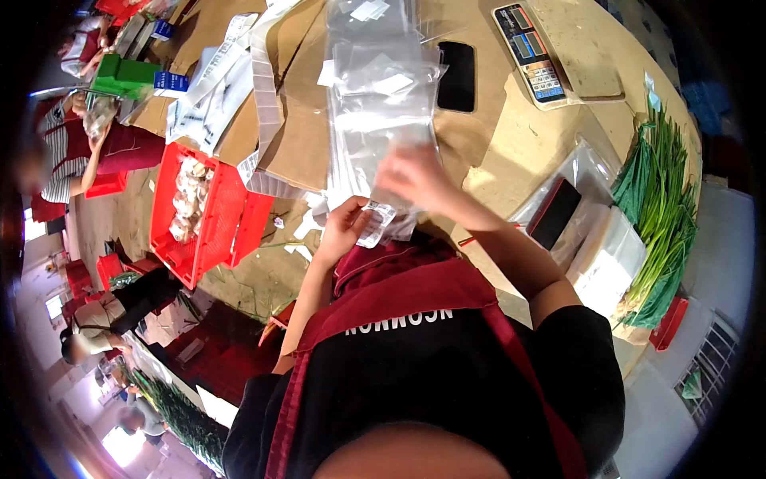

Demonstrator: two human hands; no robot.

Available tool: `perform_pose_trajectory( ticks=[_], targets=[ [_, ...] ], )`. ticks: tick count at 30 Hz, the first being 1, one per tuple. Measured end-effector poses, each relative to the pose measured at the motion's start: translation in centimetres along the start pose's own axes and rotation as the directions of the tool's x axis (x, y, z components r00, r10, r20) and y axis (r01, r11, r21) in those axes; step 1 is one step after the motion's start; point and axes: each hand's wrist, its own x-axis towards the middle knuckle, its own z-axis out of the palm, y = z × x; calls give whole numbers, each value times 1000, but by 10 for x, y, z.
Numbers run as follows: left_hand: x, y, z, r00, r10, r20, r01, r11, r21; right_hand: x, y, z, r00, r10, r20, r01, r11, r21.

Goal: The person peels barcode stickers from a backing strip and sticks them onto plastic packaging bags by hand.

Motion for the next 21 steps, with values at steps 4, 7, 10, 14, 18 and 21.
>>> perform_pose_trajectory(
  ticks=[4, 7, 10, 14, 18, 21],
  targets=[
    [7, 16, 3, 999, -16, 50, 17, 999, -30, -22, 10, 31, 848, 351, 396, -498, 783, 373],
    [10, 26, 2, 988, -151, -38, 152, 988, 38, -21, 7, 29, 838, 414, 356, -545, 651, 528],
    [14, 38, -5, 963, -249, -105, 270, 900, 342, -11, 17, 22, 881, 403, 246, -473, 760, 447],
    [15, 4, -16, 998, -42, -54, 66, 806, 588, -9, 30, 12, 977, 209, -37, -204, 872, -445],
    [8, 1, -21, 990, -106, -96, 129, 949, 288, -18, 30, 14, 950, 300, -89, -306, 830, -465],
    [6, 7, -10, 991, 31, -134, -19, 996, 92, -36, 39, 22, 982, -147, 120, 180, 922, -344]
  ],
)
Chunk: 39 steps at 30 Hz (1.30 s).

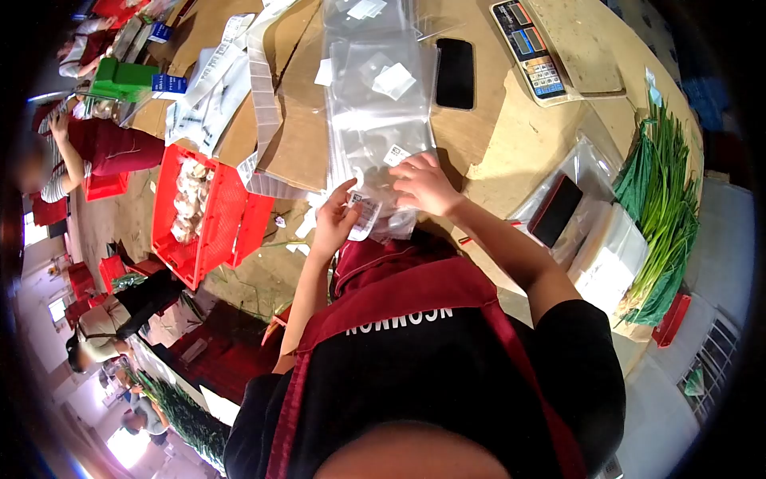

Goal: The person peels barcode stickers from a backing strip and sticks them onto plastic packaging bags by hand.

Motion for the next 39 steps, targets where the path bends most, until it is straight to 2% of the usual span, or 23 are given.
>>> perform_pose_trajectory(
  ticks=[3, 5, 7, 8, 9, 11, 12, 13, 14, 15, 16, 17, 18, 20, 22, 23, 25, 27, 29, 31, 33, 37, 39],
  targets=[
    [0, 3, -2, 1000, 8, 12, -7, 1000, -21, 3, 9, 12, 1000, 9, -15, -11, 988, -155],
    [4, 4, -9, 983, -165, 86, 146, 970, 192, 8, 15, 6, 998, 57, -37, -58, 997, -47],
    [2, 2, -9, 989, -137, 47, 127, 977, 173, 16, 29, -11, 917, 378, 128, -395, 906, 150],
    [0, 0, -10, 994, -110, 6, 108, 982, 154, 25, 41, -22, 874, 431, -227, -340, 873, 349],
    [-1, -1, -10, 994, -114, 0, 112, 982, 152, 34, 47, -37, 693, 492, -528, -207, 837, 507],
    [-2, -3, -11, 992, -125, -3, 123, 972, 201, 54, 29, -90, 500, 348, -793, -411, 901, 137],
    [0, -2, -9, 993, -119, 2, 116, 973, 201, 55, 10, -97, 539, 391, -746, -374, 905, 204],
    [1, -1, -5, 989, -136, 50, 125, 975, 183, 51, 0, -84, 614, 339, -712, -211, 941, 266],
    [2, -1, 0, 984, -153, 94, 136, 977, 165, 46, -10, -70, 709, 161, -687, -79, 986, 149],
    [3, 0, 7, 984, -150, 94, 133, 978, 163, 43, -25, -58, 883, 160, -441, -85, 979, 186],
    [4, 1, 15, 987, -23, 160, 26, 1000, -15, 40, -34, -44, 978, 137, -157, -100, 970, 221],
    [4, 2, 18, 973, 112, 203, -72, 978, -195, 25, -25, -13, 965, 232, 121, -262, 867, 425],
    [3, 4, 15, 973, 111, 202, -72, 979, -190, 22, -31, -13, 800, 378, 465, -598, 561, 573],
    [3, 8, 5, 958, -48, 282, 45, 999, 19, 16, -23, -1, 809, 344, 478, -588, 497, 638],
    [2, 9, -1, 959, -89, 270, 75, 995, 64, 13, -16, 2, 759, 308, 574, -651, 326, 686],
    [2, 9, -3, 959, -124, 253, 100, 990, 104, 11, -15, 4, 758, 310, 574, -652, 325, 685],
    [0, 6, -3, 961, -132, 244, 129, 991, 26, 18, -18, 0, 886, 293, 360, -453, 379, 807],
    [0, 5, -1, 963, -137, 230, 165, 980, -108, 21, -27, -6, 877, 323, 354, -461, 362, 810],
    [1, 7, 1, 969, -104, 224, 130, 986, -105, 24, -33, -9, 835, 258, 486, -550, 415, 725],
    [3, 7, 2, 971, -75, 225, 101, 990, -104, 19, -34, 2, 836, 309, 453, -547, 431, 717],
    [4, 6, 3, 978, -46, 201, 54, 998, -36, 16, -35, 7, 842, 378, 384, -506, 310, 805],
    [7, 12, 3, 980, -67, 190, 69, 998, -4, 17, -39, 3, 838, 408, 362, -517, 380, 767],
    [8, 18, 4, 986, -158, 59, 149, 979, 143, 19, -40, 1, 798, 416, 436, -558, 236, 796]
  ],
)
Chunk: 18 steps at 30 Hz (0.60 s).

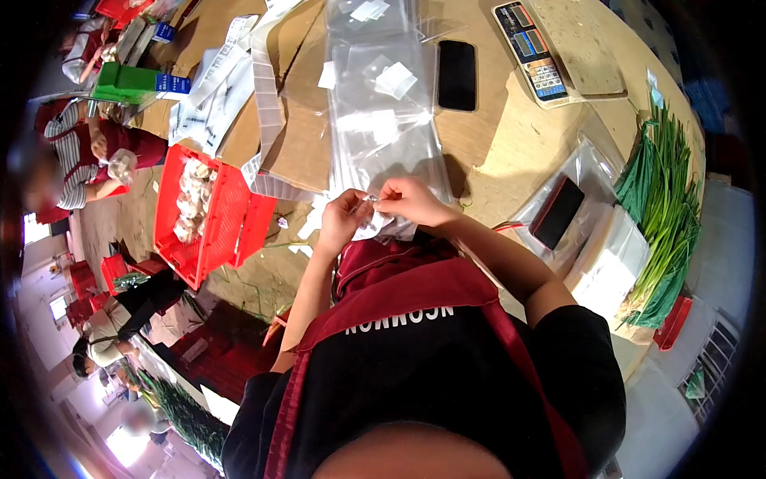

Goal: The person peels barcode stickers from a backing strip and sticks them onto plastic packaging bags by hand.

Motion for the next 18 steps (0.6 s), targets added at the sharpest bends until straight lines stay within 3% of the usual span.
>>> perform_pose_trajectory(
  ticks=[1, 3, 4, 6, 7, 8, 9, 10, 12, 13, 14, 15, 16, 18],
  targets=[
    [1, -1, 0, 1000, 1, 0, -1, 1000, 0, 1, 0, -1, 1000, -1, 0, 1, 1000, 0],
    [3, 1, -2, 994, -83, -76, 93, 986, 138, 7, 0, -4, 992, -101, -73, 87, 981, -171],
    [3, 4, -5, 994, -83, -77, 93, 986, 137, 11, -2, -8, 989, -81, -120, 64, 989, -135],
    [4, 9, -14, 997, -75, -19, 77, 953, 292, 16, -9, -19, 958, -203, -204, 78, 864, -497],
    [6, 3, -16, 999, -27, 19, 18, 932, 363, 23, -1, -28, 958, -202, -203, 77, 864, -497],
    [4, -2, -15, 999, -27, 19, 19, 932, 362, 32, 12, -37, 963, -158, -216, -62, 654, -754],
    [1, -3, -15, 1000, -12, 9, 9, 938, 346, 35, 10, -39, 962, -123, -244, -186, 357, -915],
    [0, -3, -16, 1000, 5, -5, -3, 944, 331, 34, 7, -42, 962, -128, -241, -182, 355, -917],
    [-6, -18, -16, 1000, 19, -8, -15, 948, 317, 18, -1, -37, 839, -462, -286, -90, 401, -912],
    [-8, -21, -15, 1000, -2, 10, 0, 984, 177, 9, -18, -34, 924, -339, -176, 1, 462, -887],
    [-6, -24, -13, 1000, -13, 28, 12, 999, 32, 6, -11, -36, 923, -339, -181, -5, 461, -887],
    [-6, -27, -6, 997, 69, -27, -72, 986, -150, 2, 2, -39, 895, -445, 12, 197, 373, -907],
    [-6, -25, -5, 997, 71, -24, -74, 986, -152, 1, 12, -40, 823, -530, 206, 390, 263, -882],
    [-5, -23, -8, 972, 234, -14, -233, 962, -145, 7, 22, -43, 802, -567, 189, 379, 237, -895]
  ],
)
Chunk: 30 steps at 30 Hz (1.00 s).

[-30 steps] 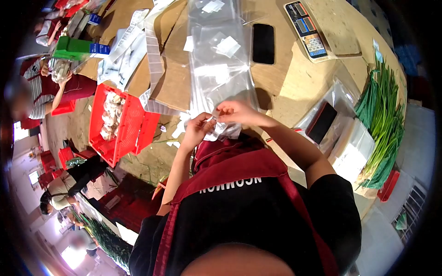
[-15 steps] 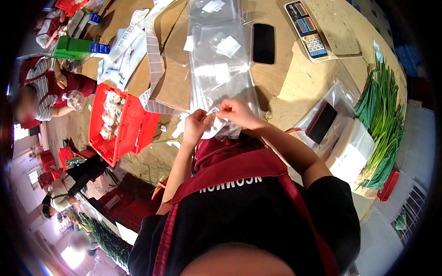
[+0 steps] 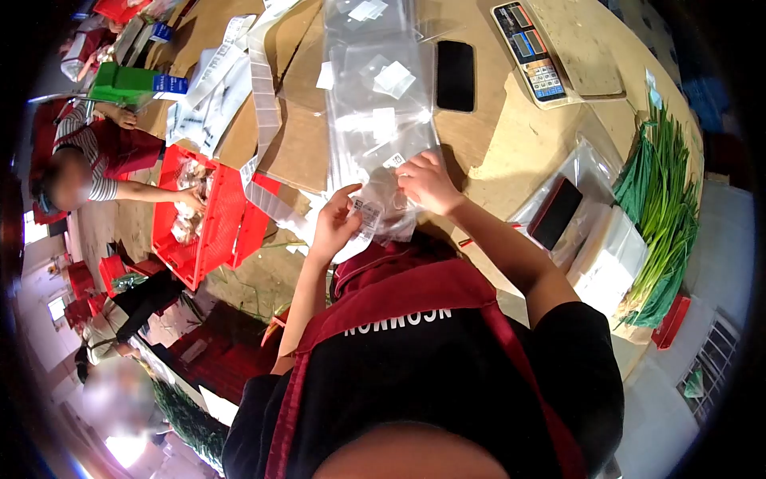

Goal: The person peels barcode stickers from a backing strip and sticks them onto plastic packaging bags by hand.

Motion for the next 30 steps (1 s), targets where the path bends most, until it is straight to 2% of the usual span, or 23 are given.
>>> perform_pose_trajectory(
  ticks=[1, 4, 5, 6, 7, 8, 10, 11, 12, 13, 14, 15, 16, 17, 18, 20, 21, 24, 26, 27, 28, 29, 30],
  targets=[
    [-3, 1, -1, 1000, -5, -1, 5, 1000, 2, 0, 1, 4, 1000, 5, -20, -6, 999, -33],
    [-2, 5, -3, 966, -257, 28, 258, 964, -57, 9, 4, -7, 997, -2, -78, -1, 999, -38],
    [-2, 5, -2, 974, -225, 0, 224, 970, -92, 16, 8, -19, 966, 242, 90, -253, 958, 137],
    [-3, 7, -3, 974, -226, -1, 225, 970, -91, 21, 14, -27, 853, 432, 293, -505, 823, 259],
    [-3, 11, -5, 971, -238, 5, 238, 970, -47, 25, 28, -30, 868, 491, -75, -401, 781, 478],
    [-4, 12, -5, 968, -251, 8, 251, 968, -4, 29, 41, -33, 724, 553, -411, -211, 746, 632],
    [-6, 7, -2, 975, -220, -31, 222, 969, 107, 54, 31, -91, 451, 441, -776, -312, 892, 326],
    [-4, 5, 0, 983, -175, -60, 184, 958, 219, 53, 15, -101, 536, 324, -780, -360, 923, 136],
    [-1, 7, 4, 984, -170, -56, 178, 960, 217, 47, 15, -77, 591, 406, -697, -120, 899, 421],
    [0, 8, 9, 988, -154, -2, 154, 981, 118, 43, 5, -69, 732, 80, -677, -38, 996, 77],
    [1, 11, 14, 990, -135, 46, 134, 991, 18, 36, -11, -51, 913, 237, -332, -116, 931, 345],
    [4, 19, 18, 993, -75, 96, 77, 997, -19, 26, -24, -29, 957, 277, 84, -278, 794, 541],
    [6, 22, 19, 993, -74, 93, 76, 997, -16, 17, -28, -7, 964, 187, 188, -265, 702, 661],
    [8, 23, 18, 989, -50, 142, 45, 998, 36, 10, -36, -6, 826, 338, 452, -564, 462, 685],
    [8, 25, 17, 981, -33, 193, 16, 996, 87, 7, -36, 1, 827, 340, 448, -557, 377, 741],
    [4, 29, 13, 973, -145, 182, 139, 989, 45, 1, -31, 10, 788, 319, 526, -591, 157, 791],
    [4, 29, 13, 973, -180, 142, 171, 982, 77, 2, -31, 8, 787, 324, 526, -592, 154, 791],
    [8, 32, 9, 956, -287, 53, 272, 943, 193, 11, -25, -5, 769, 321, 552, -635, 286, 718],
    [12, 30, 3, 968, -248, 36, 206, 870, 449, 19, -16, -13, 864, 413, 289, -482, 508, 714],
    [12, 23, 1, 993, -112, 42, 71, 837, 543, 22, -9, -16, 802, 501, 324, -596, 639, 487],
    [11, 16, -3, 991, -117, 58, 62, 811, 582, 20, -2, -15, 801, 504, 323, -597, 638, 486],
    [8, 10, -3, 991, -136, 1, 113, 827, 551, 17, 6, -10, 815, 555, 168, -576, 808, 124],
    [7, 12, -3, 986, -156, -57, 163, 840, 518, 18, 8, -11, 844, 536, 9, -514, 814, -270]
  ],
)
